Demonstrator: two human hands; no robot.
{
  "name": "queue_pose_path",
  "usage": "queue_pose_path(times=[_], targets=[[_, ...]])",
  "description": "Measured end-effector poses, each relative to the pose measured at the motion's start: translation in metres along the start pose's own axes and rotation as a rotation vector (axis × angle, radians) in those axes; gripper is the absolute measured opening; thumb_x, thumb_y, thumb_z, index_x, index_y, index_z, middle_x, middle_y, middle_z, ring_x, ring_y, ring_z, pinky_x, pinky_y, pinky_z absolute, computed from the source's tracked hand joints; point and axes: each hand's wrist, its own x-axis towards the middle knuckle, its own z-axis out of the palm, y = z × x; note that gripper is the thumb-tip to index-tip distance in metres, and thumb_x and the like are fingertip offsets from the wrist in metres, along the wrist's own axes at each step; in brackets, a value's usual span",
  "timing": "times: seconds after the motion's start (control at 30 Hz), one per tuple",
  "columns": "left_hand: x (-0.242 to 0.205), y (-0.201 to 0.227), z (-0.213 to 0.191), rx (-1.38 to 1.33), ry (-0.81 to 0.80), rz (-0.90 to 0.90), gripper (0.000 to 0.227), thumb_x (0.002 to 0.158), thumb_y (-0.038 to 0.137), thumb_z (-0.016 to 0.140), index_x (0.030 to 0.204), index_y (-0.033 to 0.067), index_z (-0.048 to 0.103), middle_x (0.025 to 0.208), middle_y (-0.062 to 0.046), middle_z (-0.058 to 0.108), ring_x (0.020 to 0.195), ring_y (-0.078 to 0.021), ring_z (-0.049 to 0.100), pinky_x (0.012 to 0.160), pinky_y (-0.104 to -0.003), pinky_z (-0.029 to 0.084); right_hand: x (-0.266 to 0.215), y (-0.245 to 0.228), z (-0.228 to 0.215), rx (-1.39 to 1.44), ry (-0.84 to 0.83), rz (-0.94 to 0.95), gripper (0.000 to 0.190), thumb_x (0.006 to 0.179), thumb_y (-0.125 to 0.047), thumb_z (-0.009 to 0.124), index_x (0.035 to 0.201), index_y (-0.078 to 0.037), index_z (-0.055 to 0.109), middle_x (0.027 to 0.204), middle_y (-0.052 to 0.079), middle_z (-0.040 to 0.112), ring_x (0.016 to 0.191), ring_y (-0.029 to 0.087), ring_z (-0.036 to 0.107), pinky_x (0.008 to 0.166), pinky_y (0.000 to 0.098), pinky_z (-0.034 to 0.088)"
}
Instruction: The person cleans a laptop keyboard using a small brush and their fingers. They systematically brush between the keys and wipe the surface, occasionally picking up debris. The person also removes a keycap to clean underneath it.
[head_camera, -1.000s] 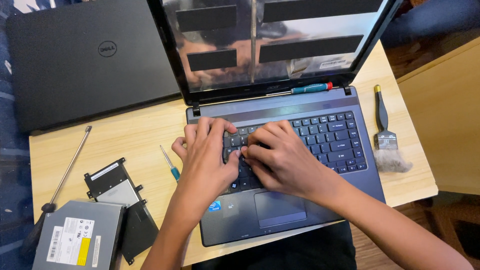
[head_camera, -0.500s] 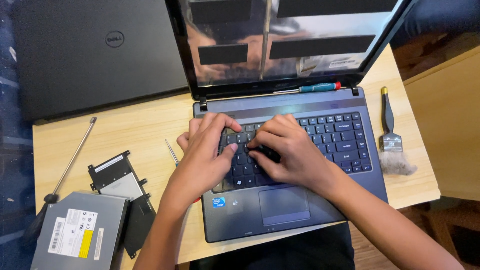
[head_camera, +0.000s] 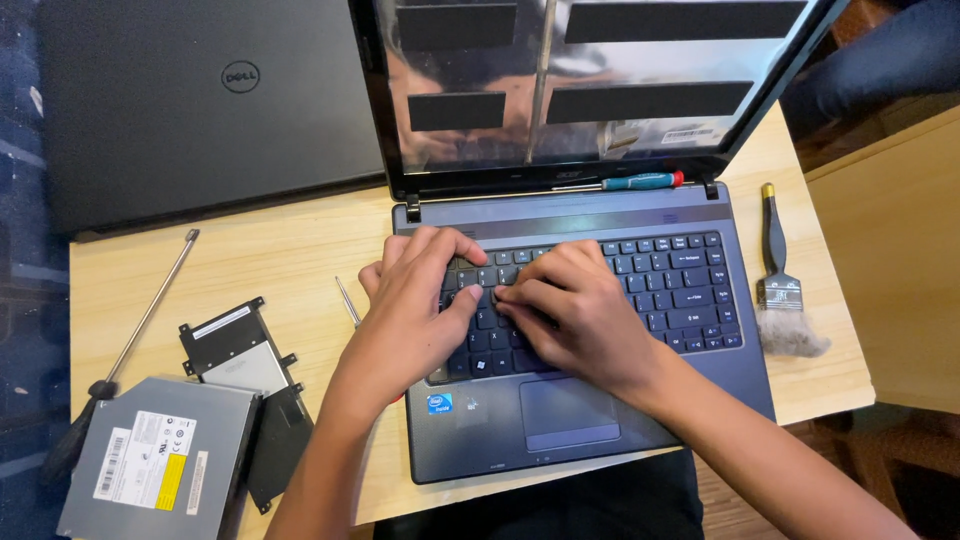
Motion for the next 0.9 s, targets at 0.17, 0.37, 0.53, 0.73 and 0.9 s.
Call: queue_pose_path(times=[0.17,0.37,0.53,0.73,0.9], targets=[[0.000,0.000,0.000,0.018,0.005,0.002,0.025,0.083,0.009,0.067,0.108,0.0140,0.065,0.101,-0.008,0.061,0.110,-0.0290,0.048,0.100,-0.053,0.025,-0.002,-0.004,0.005,-0.091,0.055,-0.070,0.007,0.083,-0.005,0.074,0.081,-0.011,0.072,0.080,0.001,0.064,0.074,0.020,0.062,0.079,0.0321,0.047],[0.000,-0.001,0.001,0.034,0.005,0.009,0.024,0.083,0.010,0.067,0.107,0.0140,0.065,0.102,-0.009,0.062,0.110,-0.0297,0.049,0.100,-0.053,0.025,-0.003,-0.005,0.003,-0.100,0.051,-0.094,0.007,0.083,-0.003,0.075,0.082,-0.010,0.074,0.082,0.003,0.067,0.076,0.020,0.064,0.078,0.0323,0.047],[0.000,-0.001,0.002,0.054,0.009,0.013,0.025,0.082,0.009,0.067,0.107,0.0137,0.065,0.102,-0.009,0.062,0.109,-0.0301,0.049,0.099,-0.054,0.025,-0.003,-0.005,-0.002,-0.053,-0.001,-0.039,0.008,0.082,-0.003,0.075,0.082,-0.011,0.075,0.085,0.003,0.068,0.081,0.020,0.065,0.082,0.0333,0.046],[0.002,0.001,0.007,0.072,0.023,0.014,0.027,0.082,0.006,0.068,0.108,0.0106,0.067,0.101,-0.012,0.063,0.108,-0.0314,0.049,0.097,-0.057,0.025,-0.007,-0.005,0.001,-0.089,-0.001,-0.016,0.006,0.083,-0.008,0.074,0.079,-0.012,0.071,0.089,0.000,0.064,0.083,0.021,0.063,0.084,0.0359,0.045],[0.004,-0.002,0.013,0.135,0.054,0.036,0.030,0.081,0.008,0.072,0.110,0.0097,0.066,0.099,-0.008,0.057,0.105,-0.0305,0.044,0.096,-0.059,0.023,-0.008,-0.004,0.000,-0.132,-0.062,-0.033,0.008,0.081,-0.012,0.072,0.075,-0.014,0.068,0.089,0.000,0.061,0.085,0.021,0.060,0.087,0.0368,0.041]])
